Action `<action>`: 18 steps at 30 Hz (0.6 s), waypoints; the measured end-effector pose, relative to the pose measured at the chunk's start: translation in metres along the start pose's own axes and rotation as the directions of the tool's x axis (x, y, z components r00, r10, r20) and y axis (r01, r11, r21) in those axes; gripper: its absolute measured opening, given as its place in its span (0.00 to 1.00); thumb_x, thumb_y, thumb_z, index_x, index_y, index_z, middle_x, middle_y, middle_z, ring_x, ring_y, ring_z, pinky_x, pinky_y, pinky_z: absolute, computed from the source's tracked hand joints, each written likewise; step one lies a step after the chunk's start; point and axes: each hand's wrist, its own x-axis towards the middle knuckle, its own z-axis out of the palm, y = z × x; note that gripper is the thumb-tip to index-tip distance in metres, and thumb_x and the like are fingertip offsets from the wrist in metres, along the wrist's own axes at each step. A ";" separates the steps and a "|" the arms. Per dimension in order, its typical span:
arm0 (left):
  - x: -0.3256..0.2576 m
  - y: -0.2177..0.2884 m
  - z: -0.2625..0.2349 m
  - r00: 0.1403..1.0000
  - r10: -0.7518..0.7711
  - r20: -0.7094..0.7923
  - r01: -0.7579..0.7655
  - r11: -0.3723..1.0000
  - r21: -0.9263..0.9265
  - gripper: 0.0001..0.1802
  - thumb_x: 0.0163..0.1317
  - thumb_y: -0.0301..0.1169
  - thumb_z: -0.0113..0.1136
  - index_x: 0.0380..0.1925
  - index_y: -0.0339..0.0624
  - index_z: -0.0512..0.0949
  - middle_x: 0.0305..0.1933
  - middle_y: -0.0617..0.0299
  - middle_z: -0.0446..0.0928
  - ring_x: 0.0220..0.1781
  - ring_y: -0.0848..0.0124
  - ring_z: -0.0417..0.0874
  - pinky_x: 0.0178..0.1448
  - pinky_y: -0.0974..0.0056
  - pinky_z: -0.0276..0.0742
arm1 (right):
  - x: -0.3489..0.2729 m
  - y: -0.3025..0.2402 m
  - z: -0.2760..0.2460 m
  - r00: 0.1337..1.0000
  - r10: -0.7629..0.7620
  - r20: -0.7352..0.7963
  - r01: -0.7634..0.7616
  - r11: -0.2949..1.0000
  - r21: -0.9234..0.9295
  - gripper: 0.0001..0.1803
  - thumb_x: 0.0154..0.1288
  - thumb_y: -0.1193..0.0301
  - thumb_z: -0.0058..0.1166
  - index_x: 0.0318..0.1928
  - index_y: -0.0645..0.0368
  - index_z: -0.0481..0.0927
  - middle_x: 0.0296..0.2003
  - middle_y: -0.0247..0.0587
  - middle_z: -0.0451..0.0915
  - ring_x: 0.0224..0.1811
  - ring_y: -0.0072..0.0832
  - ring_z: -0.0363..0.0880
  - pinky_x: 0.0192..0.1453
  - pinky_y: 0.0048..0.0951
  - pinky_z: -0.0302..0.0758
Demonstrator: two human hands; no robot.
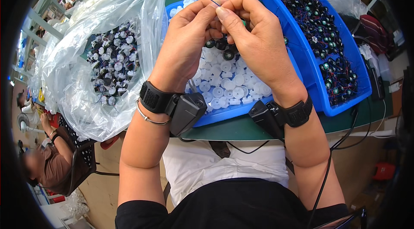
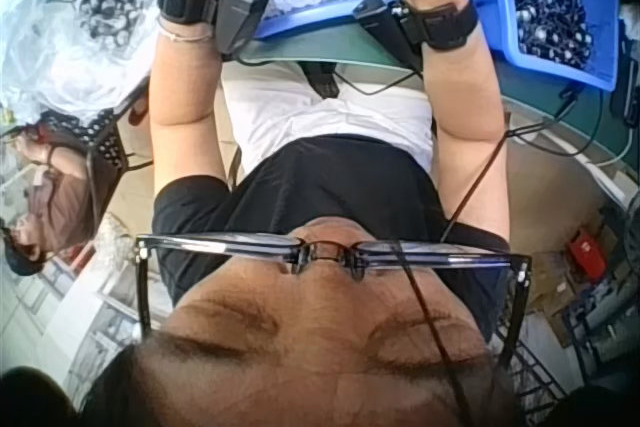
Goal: The person sits at a workbench and assembles small electronic components by hand. They pick up a small white plastic cap and a black cylindrical component with wires, then fit the cap onto the component. The person repeats this process, handling the items one at a time and placing the finished units into a blue tray.
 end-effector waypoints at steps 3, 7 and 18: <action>0.000 0.001 -0.004 0.999 -0.016 0.039 0.017 1.000 -0.004 0.12 0.70 0.32 0.50 0.42 0.34 0.76 0.40 0.60 0.79 0.39 0.75 0.80 0.46 0.71 0.77 | 0.000 0.001 0.000 1.000 -0.003 0.000 0.003 1.000 -0.006 0.09 0.67 0.72 0.53 0.39 0.67 0.77 0.30 0.44 0.82 0.33 0.24 0.81 0.36 0.25 0.76; 0.000 0.001 0.001 1.000 -0.009 0.002 0.009 1.000 0.003 0.13 0.70 0.35 0.51 0.41 0.36 0.79 0.32 0.64 0.78 0.33 0.78 0.78 0.40 0.72 0.75 | 0.000 0.003 0.000 1.000 -0.014 0.007 0.014 1.000 0.008 0.08 0.69 0.70 0.52 0.39 0.64 0.77 0.28 0.33 0.78 0.29 0.15 0.73 0.32 0.17 0.70; 0.000 0.002 -0.003 1.000 -0.022 0.021 0.022 1.000 0.012 0.13 0.71 0.33 0.49 0.43 0.34 0.77 0.40 0.60 0.79 0.39 0.76 0.80 0.46 0.71 0.77 | 0.000 0.004 0.001 1.000 -0.019 0.011 0.019 1.000 0.000 0.08 0.70 0.69 0.52 0.39 0.61 0.77 0.27 0.27 0.77 0.27 0.10 0.69 0.30 0.14 0.68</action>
